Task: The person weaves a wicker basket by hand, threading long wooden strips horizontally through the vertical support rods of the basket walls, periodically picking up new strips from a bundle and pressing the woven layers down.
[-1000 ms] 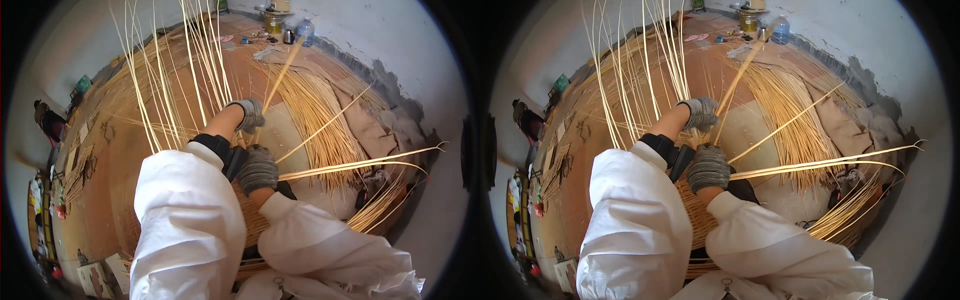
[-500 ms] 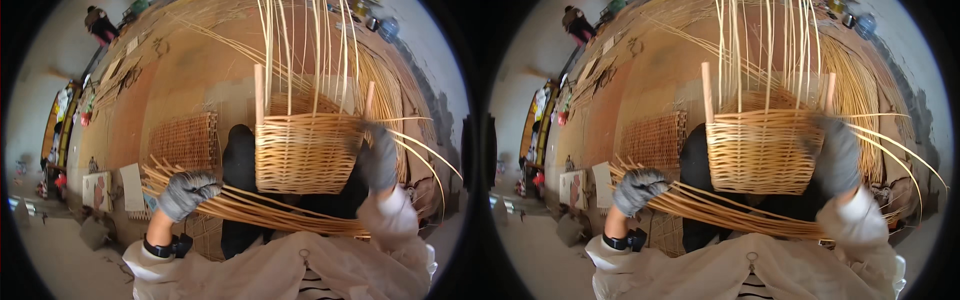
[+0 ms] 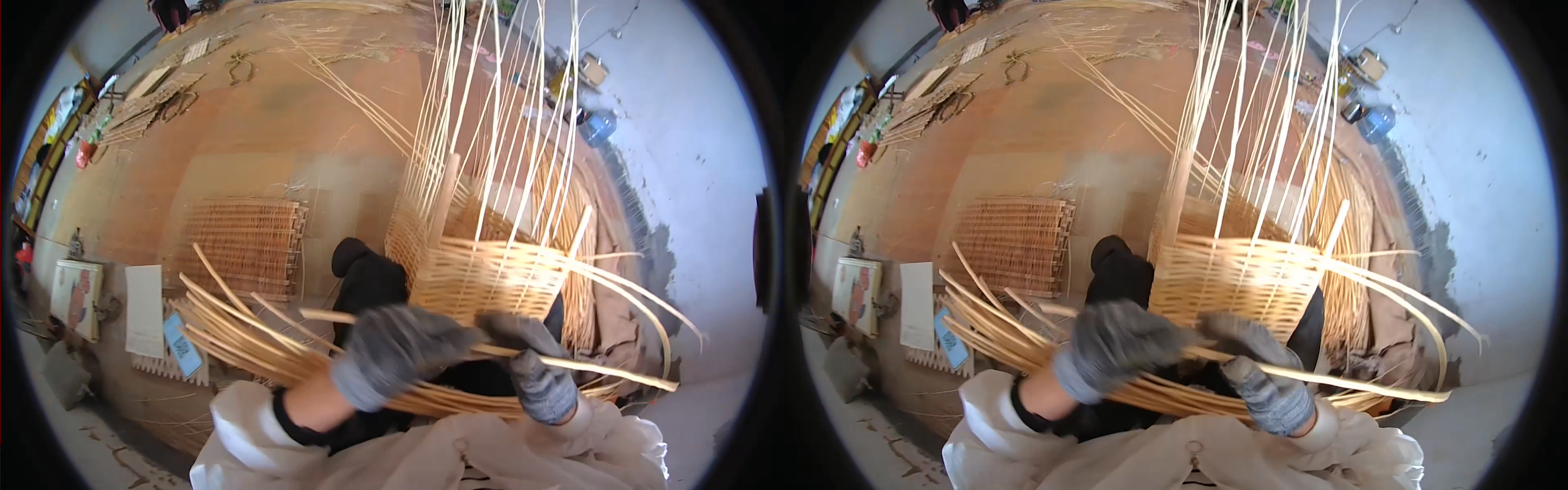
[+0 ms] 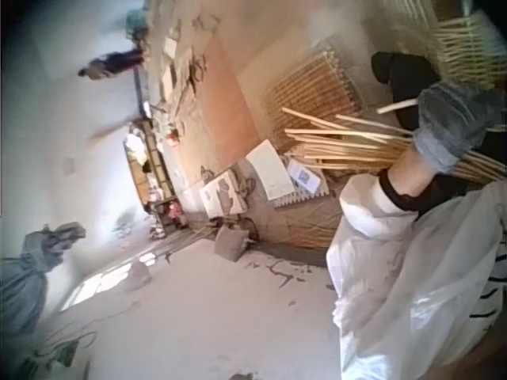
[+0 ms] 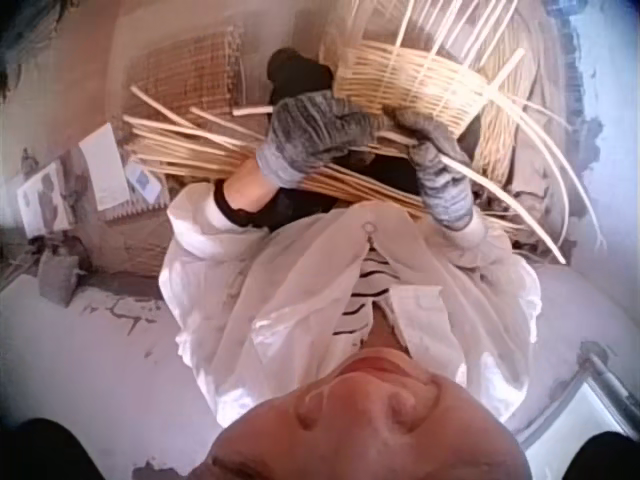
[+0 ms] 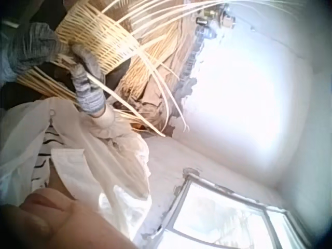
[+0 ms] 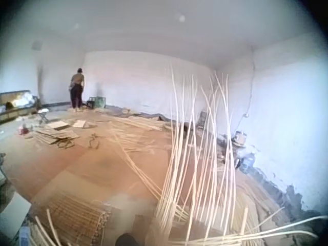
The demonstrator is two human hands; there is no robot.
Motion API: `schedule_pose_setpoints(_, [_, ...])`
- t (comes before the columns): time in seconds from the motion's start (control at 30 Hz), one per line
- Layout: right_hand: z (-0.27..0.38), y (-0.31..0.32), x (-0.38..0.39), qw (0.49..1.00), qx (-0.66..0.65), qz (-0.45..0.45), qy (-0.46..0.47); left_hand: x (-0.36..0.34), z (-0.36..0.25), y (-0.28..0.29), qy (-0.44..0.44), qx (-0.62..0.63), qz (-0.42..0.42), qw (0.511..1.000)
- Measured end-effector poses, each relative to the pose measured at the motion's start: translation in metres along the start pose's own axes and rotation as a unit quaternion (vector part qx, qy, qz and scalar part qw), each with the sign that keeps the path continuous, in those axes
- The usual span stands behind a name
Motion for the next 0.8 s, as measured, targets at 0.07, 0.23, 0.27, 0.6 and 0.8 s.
schedule_pose_setpoints(0.07, [-0.009,0.02,-0.016,0.986,-0.147,-0.067,-0.032,-0.005,0.026,0.03,0.001,0.101,-0.108,0.989])
schedule_pose_setpoints(0.23, [0.004,0.045,-0.066,0.976,-0.068,-0.143,0.146,-0.029,0.074,0.041,0.052,0.16,-0.142,0.976])
schedule_pose_setpoints(0.27, [0.009,0.04,-0.068,0.96,0.177,-0.151,0.153,-0.034,0.097,0.021,0.081,0.257,-0.121,0.955])
schedule_pose_setpoints(0.6, [0.058,0.005,-0.119,0.982,0.035,0.093,0.161,-0.063,0.186,-0.128,0.106,0.198,0.177,0.958])
schedule_pose_setpoints(0.8, [0.072,-0.015,-0.121,0.947,0.141,0.243,0.156,-0.061,0.194,-0.14,0.14,0.202,0.186,0.951])
Point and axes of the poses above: each hand's wrist, its own x-axis away from the middle knuckle, its own y-axis out of the back of the hand, z = x × y, the point moved 8 cm from there along -x, towards the middle knuckle, and after that the axes turned 1 degree about -z, right-handed, at the moved point
